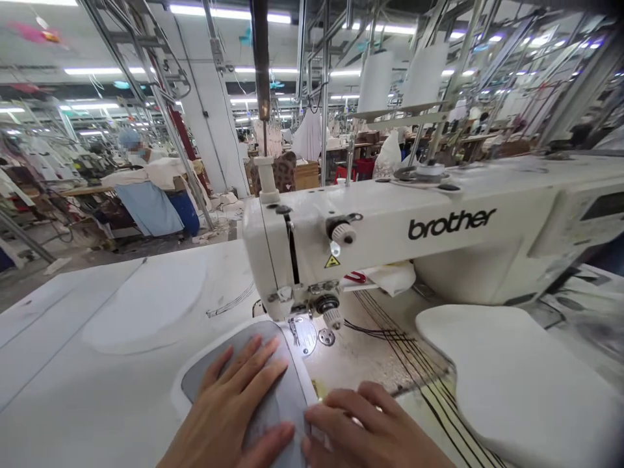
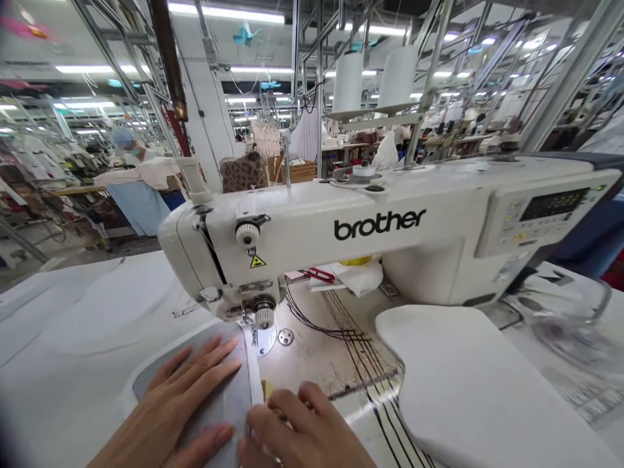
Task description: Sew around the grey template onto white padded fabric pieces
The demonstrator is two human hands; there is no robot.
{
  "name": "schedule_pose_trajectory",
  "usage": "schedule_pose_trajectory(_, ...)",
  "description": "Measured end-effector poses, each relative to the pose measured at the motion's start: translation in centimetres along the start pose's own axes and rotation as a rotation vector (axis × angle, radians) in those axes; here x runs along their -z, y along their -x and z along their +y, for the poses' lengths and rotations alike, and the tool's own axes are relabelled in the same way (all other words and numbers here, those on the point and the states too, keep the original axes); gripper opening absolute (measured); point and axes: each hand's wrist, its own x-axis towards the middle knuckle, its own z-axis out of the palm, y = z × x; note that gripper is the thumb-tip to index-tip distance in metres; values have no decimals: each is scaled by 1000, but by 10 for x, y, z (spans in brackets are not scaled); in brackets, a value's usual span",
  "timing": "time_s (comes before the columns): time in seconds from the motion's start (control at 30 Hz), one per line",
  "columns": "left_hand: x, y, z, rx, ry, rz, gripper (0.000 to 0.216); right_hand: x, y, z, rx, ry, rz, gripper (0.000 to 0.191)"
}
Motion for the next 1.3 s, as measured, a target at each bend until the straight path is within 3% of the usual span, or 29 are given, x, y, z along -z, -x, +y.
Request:
schedule_pose_trajectory(0.17,-17,-12,-18,139,153,5,45,-14,-16,17,39,58,67,12)
schedule_pose_trajectory(0.33,-19,-20,-28,112,241,-41,46,-23,-16,16,-9,81,99,15)
schedule_pose_trajectory(0.73,-21,-21,-32,107,249,-86,45,-18,-17,14,-45,26,54,10)
schedule_pose_trajectory(1.07,-24,-23,-31,115,288,-1,44,-17,-16,15,-62,-20,-7,11)
schedule_pose_trajectory(1.3,-13,-27,-28,-52,527,-42,25,-16,-18,15,-77,-7,19,12)
